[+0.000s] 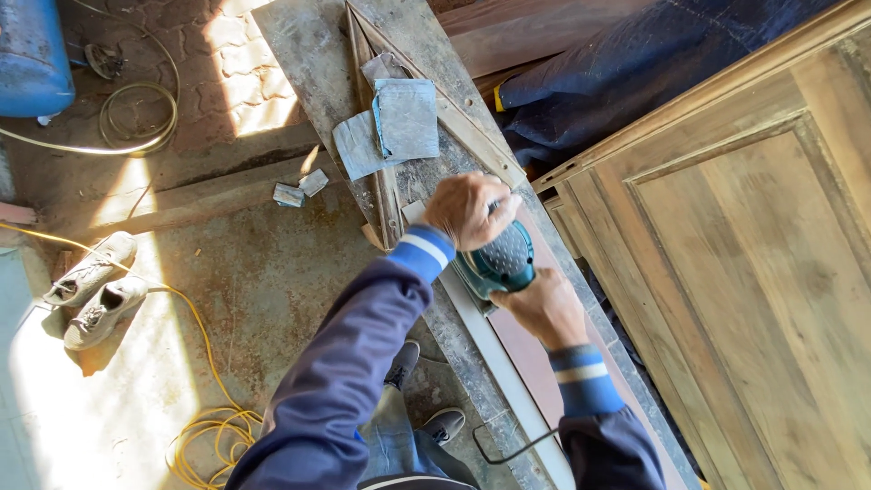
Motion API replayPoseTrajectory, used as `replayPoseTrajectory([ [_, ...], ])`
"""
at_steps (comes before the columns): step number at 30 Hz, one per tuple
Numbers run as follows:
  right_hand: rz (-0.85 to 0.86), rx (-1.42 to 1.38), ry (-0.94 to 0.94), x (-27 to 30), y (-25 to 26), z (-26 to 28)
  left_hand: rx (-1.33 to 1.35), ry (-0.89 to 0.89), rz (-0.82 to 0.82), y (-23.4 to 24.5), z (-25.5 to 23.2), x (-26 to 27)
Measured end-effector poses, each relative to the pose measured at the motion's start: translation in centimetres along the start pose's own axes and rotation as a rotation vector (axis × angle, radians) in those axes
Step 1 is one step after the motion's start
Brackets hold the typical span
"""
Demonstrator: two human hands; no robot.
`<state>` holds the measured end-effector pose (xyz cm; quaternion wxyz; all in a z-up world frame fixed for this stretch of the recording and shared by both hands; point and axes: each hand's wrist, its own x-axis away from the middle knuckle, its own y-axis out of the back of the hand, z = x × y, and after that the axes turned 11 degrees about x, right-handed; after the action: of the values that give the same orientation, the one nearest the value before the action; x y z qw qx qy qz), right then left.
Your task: Sand a wooden board using an orbital power sander and manual sandpaper sheets.
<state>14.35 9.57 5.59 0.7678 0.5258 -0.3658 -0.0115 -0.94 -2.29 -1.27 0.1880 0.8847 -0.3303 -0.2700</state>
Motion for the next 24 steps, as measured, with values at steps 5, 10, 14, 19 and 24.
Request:
replayPoseTrajectory([
  [5,-0.034,0.008,0.009,-1.6,0.4,0.9,0.007,-0.032,-0.104,1.6,0.4,-1.1],
  [10,-0.011,0.020,0.020,-1.3,0.4,-1.7,-0.015,-0.037,-0.109,-0.8,-0.6,-0.9],
  [14,0.040,-0.006,-0.025,-0.7,0.3,-6.4,0.043,0.005,-0.065,-5.4,-2.0,-1.4],
  [19,0.049,-0.151,-0.087,2.3,0.2,-13.6,0.066,0.015,-0.064,-11.9,-7.8,-1.5],
  [24,0.211,-0.222,-0.240,4.7,-3.2,-24.9,0.066,0.099,0.188,-18.7,-13.6,-0.6],
])
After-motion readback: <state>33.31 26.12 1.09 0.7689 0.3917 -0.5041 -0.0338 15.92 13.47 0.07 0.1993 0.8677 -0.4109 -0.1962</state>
